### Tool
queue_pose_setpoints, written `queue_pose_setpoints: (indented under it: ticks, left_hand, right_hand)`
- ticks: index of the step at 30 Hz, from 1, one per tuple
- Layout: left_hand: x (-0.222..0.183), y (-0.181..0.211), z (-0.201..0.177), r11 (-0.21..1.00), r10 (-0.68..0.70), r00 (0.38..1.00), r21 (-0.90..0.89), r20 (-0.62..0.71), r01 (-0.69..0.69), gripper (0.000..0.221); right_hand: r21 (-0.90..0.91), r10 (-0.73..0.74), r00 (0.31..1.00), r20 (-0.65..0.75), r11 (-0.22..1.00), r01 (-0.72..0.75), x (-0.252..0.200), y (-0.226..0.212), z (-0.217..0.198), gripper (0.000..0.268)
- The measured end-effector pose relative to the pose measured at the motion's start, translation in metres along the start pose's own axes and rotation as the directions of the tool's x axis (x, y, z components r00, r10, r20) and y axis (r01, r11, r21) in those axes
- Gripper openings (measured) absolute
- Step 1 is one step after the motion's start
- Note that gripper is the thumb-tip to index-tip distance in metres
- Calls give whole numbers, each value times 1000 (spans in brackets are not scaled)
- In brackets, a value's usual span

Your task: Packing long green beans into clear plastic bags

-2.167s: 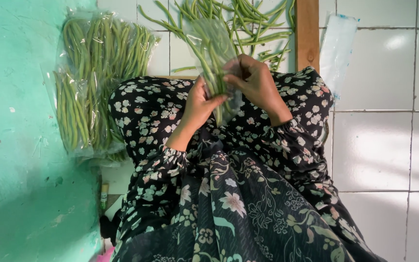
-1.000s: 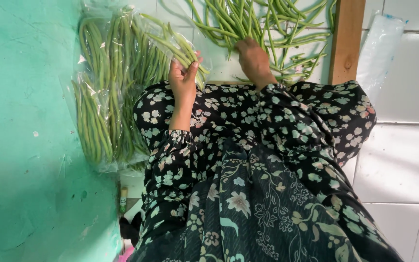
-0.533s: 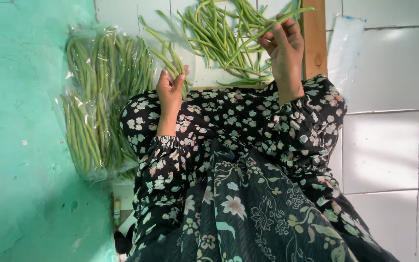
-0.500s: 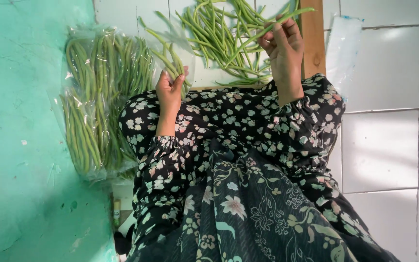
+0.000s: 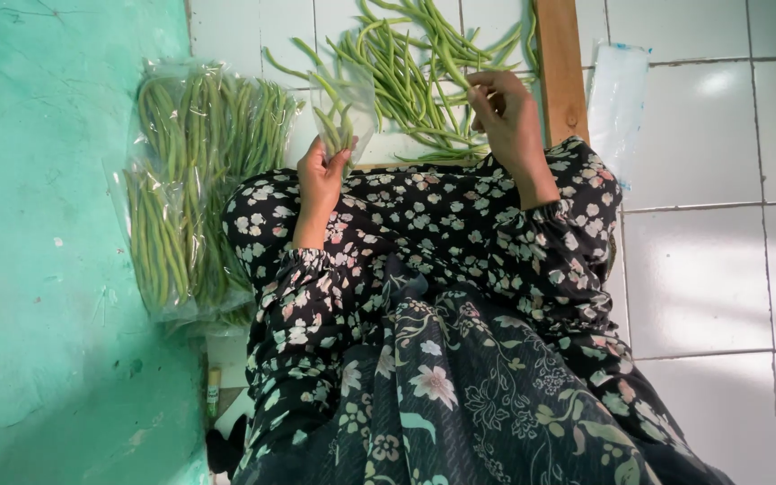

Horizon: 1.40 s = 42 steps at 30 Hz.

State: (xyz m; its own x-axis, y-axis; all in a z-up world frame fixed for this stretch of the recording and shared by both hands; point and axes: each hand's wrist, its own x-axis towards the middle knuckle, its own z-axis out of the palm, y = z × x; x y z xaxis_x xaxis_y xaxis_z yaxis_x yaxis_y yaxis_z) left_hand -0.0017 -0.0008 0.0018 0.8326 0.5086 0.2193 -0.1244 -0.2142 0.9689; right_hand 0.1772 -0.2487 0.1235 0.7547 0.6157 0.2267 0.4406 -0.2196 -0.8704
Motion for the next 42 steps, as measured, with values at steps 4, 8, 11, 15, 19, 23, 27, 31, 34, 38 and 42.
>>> queue_pose_setpoints:
  ticks: [4, 8, 11, 15, 19, 23, 27, 31, 34, 38, 42]
  left_hand:
    - [-2, 1, 2, 994, -87, 996, 72, 0, 87, 19]
    - [0, 9, 2, 990, -32, 999, 136, 29, 28, 14]
    - [0, 14, 0, 973, -79, 996, 220, 36, 69, 15]
    - [-1, 11, -1, 967, -67, 997, 251, 44, 54, 15]
    - [-1, 11, -1, 950, -115, 993, 294, 35, 100, 12]
    - [-2, 12, -1, 964, -81, 995, 259, 61, 63, 8]
    - [-2, 13, -1, 980, -38, 997, 196, 71, 24, 9]
    - [-1, 14, 1, 966, -178, 983, 197, 51, 165, 7]
    - [0, 11, 1, 943, -251, 968, 227, 3, 243, 12]
    - [-6, 21, 4, 993, -110, 994, -33, 25, 111, 19]
    - [-2, 38, 3, 877, -109, 976, -444, 187, 183, 18]
  right_hand:
    - [-236, -180, 984, 10, 955, 177, 4, -49, -5, 23]
    - [-605, -497, 863, 94, 659, 446, 19, -80, -6, 15]
    - [-782, -545, 815, 198, 413, 467, 29, -102, -2, 8]
    - [-882, -549, 748, 373, 42, 470, 39, -98, 4, 9]
    - [-841, -450, 751, 484, -3, 540, 37, -108, 8, 6]
    - [-769, -293, 717, 633, -126, 627, 35, -118, 17, 26]
    - [-725, -340, 650, 680, -181, 664, 40, -119, 28, 14]
    - [-708, -365, 652, 665, -31, 705, 43, -115, 31, 26]
    - [-674, -573, 643, 507, 201, 711, 47, -114, 29, 23]
    - [-431, -545, 821, 172, 707, 560, 40, -96, 29, 25]
    - [64, -210, 972, 105, 977, 204, 18, -75, 32, 48]
